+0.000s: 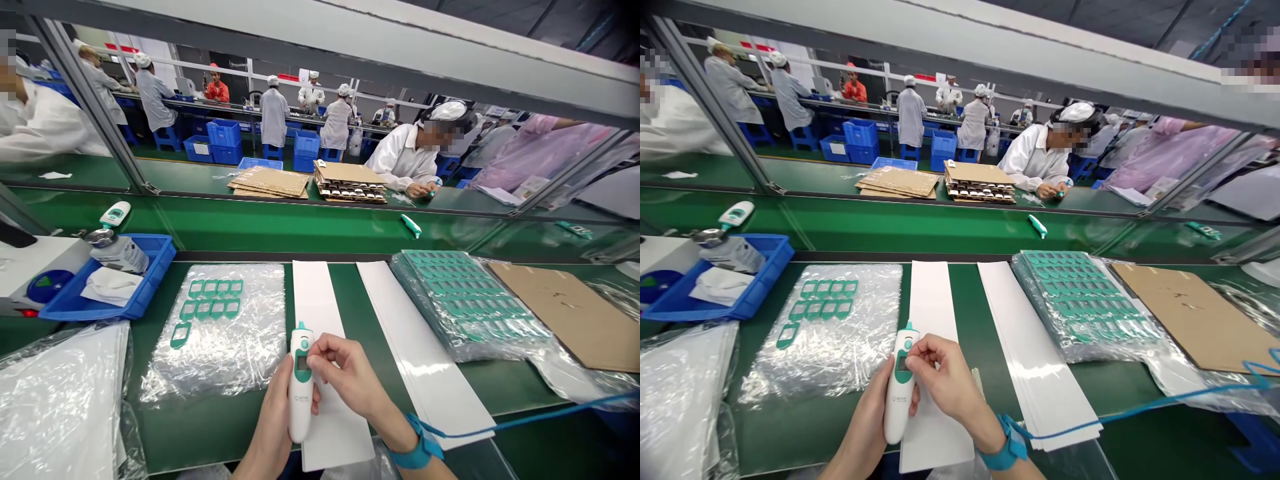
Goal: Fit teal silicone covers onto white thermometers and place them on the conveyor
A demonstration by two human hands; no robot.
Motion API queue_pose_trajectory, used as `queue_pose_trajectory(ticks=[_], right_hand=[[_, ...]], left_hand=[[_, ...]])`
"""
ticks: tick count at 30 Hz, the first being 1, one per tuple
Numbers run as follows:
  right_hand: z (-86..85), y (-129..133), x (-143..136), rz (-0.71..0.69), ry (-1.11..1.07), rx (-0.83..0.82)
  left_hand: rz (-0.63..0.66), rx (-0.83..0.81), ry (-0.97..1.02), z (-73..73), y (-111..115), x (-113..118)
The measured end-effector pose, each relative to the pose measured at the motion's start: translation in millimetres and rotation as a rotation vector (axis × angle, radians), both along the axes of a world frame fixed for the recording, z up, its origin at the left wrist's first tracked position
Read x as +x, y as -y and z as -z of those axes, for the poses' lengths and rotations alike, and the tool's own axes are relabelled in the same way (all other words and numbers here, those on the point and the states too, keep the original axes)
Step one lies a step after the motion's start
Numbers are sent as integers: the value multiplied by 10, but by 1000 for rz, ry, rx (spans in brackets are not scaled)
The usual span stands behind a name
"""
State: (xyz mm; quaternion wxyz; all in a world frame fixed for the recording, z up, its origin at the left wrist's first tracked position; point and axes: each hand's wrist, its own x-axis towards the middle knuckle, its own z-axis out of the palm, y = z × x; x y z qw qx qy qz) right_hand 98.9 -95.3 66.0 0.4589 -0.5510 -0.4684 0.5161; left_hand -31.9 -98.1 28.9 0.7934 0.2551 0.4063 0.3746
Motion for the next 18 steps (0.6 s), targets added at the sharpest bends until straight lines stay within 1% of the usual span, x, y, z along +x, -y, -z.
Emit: queue_pose_trajectory(ticks=[4, 7, 12, 18], right_hand=[[7, 10, -70, -23, -80, -57], [19, 13, -81, -21, -96, -57], [44, 29, -78, -8, -32, -14], [36, 40, -69, -5, -1, -19]], left_hand=[[-19, -13, 34, -18, -3, 1], [-33, -39, 48, -30, -1, 1], [-23, -26, 26, -39, 13, -7], [-7, -28, 33, -29, 33, -13]])
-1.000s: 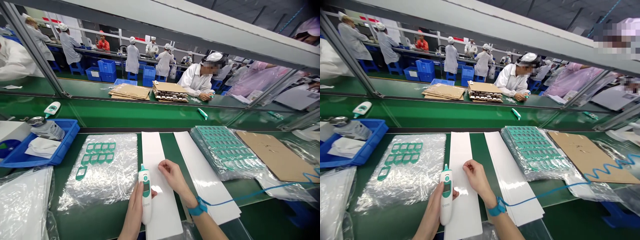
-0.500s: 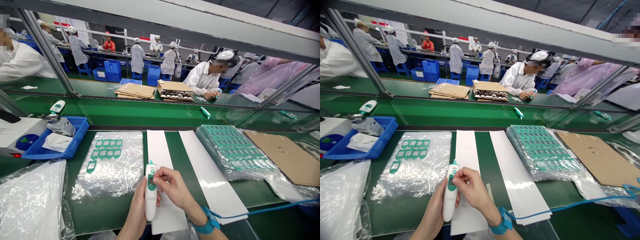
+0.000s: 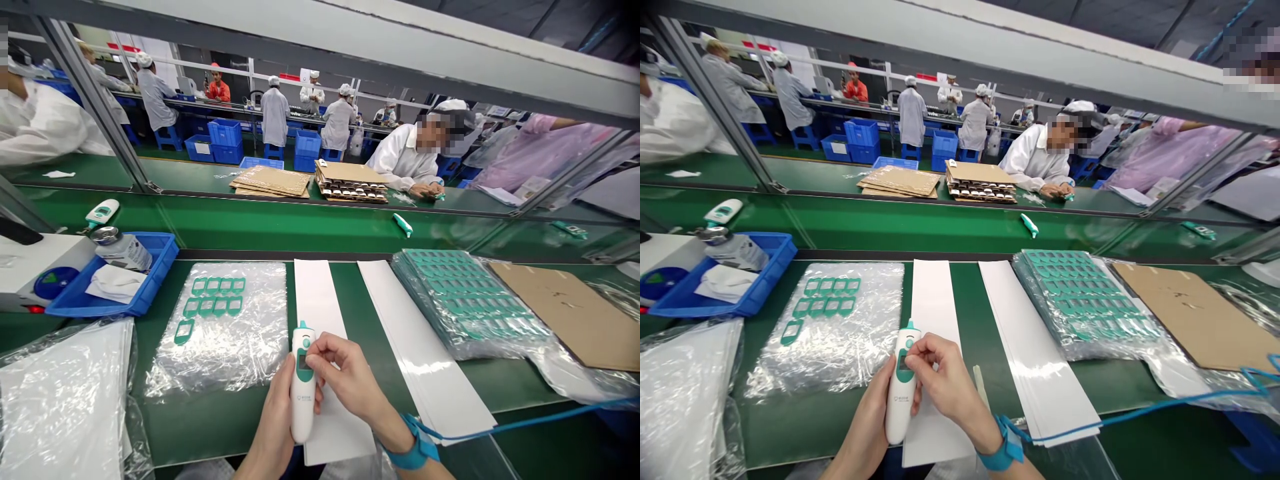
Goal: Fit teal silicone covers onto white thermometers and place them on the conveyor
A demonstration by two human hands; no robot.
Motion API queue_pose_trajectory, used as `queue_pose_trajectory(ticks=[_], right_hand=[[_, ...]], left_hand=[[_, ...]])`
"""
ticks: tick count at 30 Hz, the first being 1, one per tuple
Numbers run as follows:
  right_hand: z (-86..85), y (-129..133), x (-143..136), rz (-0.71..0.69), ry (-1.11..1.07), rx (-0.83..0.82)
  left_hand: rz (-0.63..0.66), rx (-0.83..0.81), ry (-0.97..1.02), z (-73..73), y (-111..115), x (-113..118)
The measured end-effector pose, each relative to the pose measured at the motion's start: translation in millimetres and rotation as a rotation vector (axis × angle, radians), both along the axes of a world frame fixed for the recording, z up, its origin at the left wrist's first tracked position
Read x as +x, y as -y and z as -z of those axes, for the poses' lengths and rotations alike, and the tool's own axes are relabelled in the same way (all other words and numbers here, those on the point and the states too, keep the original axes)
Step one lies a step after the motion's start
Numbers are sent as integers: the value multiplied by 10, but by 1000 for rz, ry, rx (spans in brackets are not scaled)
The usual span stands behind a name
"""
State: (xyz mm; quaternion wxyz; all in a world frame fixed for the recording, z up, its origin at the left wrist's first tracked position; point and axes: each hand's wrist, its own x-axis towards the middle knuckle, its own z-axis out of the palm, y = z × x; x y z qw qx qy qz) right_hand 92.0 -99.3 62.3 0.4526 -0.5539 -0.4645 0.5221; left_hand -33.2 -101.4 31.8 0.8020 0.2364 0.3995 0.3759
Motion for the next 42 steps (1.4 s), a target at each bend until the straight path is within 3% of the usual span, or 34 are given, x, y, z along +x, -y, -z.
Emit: queue_pose_trajectory(ticks=[18, 28, 42], right_hand=[[-22, 29, 5, -12, 13, 5], [-20, 14, -1, -20, -114, -46], [-4, 17, -13, -9, -66, -37]], left_hand=[[0, 22, 36, 33, 47, -13], [4, -14, 73, 101, 42, -12], [2, -14, 60, 85, 52, -14]])
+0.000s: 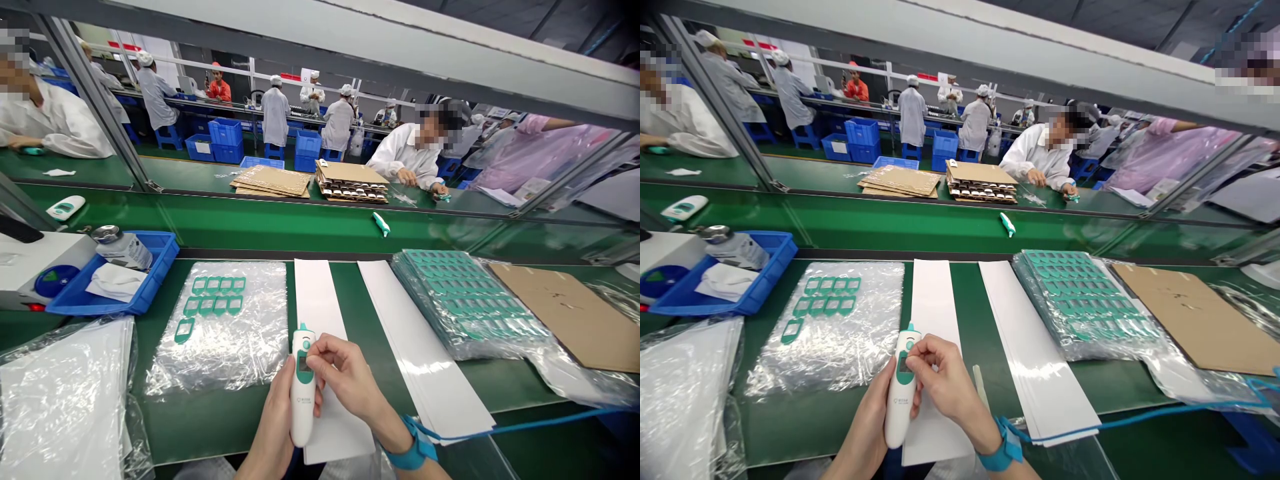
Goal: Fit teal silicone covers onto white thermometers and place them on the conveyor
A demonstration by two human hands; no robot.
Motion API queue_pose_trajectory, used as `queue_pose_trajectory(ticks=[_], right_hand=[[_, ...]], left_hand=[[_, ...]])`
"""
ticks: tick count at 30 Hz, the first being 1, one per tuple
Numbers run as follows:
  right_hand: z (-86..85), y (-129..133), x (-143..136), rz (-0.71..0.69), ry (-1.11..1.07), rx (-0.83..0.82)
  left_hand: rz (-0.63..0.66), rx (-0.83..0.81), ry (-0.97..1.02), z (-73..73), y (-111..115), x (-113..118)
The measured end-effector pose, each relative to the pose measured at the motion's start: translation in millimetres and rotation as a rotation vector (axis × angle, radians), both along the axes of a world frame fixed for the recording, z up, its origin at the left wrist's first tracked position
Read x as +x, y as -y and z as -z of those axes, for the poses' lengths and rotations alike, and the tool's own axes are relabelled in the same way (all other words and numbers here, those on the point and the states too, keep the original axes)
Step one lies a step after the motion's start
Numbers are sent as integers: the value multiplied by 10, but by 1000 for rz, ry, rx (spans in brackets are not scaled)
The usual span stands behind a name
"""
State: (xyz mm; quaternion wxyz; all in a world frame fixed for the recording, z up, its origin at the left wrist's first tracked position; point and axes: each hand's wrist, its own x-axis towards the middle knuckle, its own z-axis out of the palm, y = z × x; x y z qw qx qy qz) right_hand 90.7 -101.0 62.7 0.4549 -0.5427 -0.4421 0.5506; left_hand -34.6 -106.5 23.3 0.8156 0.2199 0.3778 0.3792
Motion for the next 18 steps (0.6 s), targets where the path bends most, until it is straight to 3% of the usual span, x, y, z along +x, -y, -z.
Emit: queue_pose_trajectory(ticks=[18], right_hand=[[10, 49, -15, 38, 348, 127]], left_hand=[[-5, -42, -101, -65, 10, -49]])
